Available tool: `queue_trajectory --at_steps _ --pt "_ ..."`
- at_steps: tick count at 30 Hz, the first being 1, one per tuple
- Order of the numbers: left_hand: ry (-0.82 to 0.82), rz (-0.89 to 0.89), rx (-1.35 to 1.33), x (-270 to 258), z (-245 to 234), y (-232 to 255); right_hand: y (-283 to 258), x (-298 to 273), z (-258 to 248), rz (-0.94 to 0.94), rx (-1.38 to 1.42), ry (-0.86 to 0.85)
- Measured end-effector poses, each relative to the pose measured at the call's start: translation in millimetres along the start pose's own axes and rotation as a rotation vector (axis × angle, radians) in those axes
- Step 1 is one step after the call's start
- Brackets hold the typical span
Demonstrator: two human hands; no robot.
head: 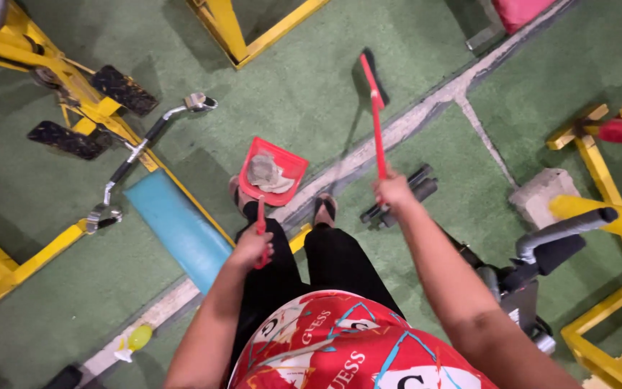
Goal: Sweeping dust and debris from a gym floor into a handheld dustpan.
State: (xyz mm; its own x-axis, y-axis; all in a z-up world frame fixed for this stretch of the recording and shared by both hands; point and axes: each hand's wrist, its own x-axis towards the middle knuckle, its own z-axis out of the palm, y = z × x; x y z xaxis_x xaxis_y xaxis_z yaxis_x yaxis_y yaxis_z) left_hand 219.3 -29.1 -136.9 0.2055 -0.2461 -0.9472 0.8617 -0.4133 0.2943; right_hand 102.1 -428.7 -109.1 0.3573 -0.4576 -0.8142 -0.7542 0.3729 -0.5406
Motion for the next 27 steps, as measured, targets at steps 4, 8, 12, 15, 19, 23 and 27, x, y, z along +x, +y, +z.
queue_trajectory --at_steps 4,8,12,15,19,23,27 --pt "-0.083 0.010 0.002 7 -15 12 68 -48 79 -0.066 -0.316 -0.107" --pt "-0.138 0.001 0.033 15 -44 41 28 -159 122 0.121 -0.368 -0.201" --pt "-0.163 0.046 0.129 19 -78 52 3 -205 99 0.198 -0.389 -0.305" --pt "-0.184 0.004 0.119 13 -98 73 -20 -230 91 0.216 -0.309 -0.320" --pt "-0.203 -0.032 0.104 -11 -121 95 -23 -230 114 0.200 -0.185 -0.191" --pt "-0.212 0.020 0.122 -9 -133 101 -29 -190 138 0.170 -0.054 -0.059" --pt "-0.210 0.086 0.369 -35 -133 132 -29 -132 130 0.097 0.151 0.106"
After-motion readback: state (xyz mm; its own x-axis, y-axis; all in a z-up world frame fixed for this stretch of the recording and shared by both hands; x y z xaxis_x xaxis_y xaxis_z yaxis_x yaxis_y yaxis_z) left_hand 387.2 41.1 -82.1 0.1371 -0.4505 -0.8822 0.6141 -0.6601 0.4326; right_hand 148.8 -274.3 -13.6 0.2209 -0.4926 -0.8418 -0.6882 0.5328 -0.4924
